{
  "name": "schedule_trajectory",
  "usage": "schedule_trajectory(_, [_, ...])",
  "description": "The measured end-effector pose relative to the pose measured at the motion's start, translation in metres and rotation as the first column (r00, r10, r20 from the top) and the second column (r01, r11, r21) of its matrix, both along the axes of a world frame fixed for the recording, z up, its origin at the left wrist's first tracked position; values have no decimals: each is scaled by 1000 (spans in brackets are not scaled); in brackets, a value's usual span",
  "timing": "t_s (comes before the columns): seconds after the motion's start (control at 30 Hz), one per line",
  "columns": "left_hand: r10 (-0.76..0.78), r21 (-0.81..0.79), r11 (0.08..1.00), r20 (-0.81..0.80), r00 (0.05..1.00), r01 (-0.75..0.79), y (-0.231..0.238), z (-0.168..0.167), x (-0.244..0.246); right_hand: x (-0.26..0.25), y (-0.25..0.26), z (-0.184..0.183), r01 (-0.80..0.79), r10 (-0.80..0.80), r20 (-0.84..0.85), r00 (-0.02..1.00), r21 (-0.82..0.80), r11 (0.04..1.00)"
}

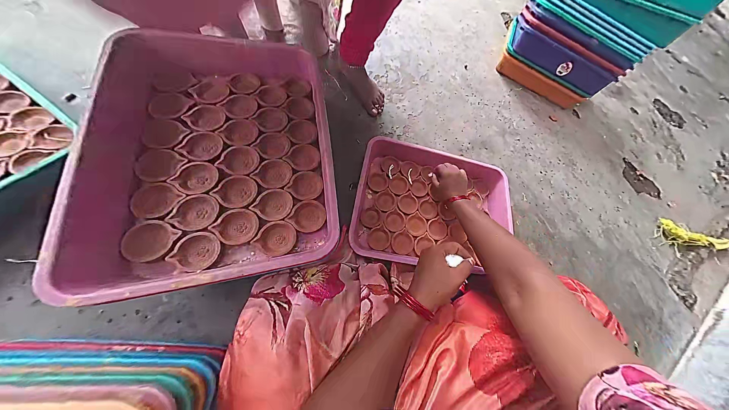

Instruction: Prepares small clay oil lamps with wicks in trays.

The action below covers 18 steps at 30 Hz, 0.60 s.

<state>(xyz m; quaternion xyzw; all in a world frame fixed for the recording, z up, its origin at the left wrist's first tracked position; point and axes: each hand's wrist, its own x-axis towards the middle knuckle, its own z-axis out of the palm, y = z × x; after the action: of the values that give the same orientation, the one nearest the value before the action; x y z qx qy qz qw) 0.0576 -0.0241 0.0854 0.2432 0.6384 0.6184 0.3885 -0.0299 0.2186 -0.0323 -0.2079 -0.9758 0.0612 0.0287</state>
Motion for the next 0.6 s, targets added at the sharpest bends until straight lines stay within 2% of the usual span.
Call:
schedule_trajectory(0.13, [-37,-14,999,22,999,37,0,4,1,9,-5,-8,-43,43,4,999,-1,999])
schedule_trajectory(0.4, [-43,-2,999,12,999,43,-1,1,1,10,-5,-5,-69,70,3,998,-150,986])
schedule_trajectory(0.6, [-34,-13,999,12,999,34,-1,1,1,11,-3,-2,29,-33,-10,999,-318,948])
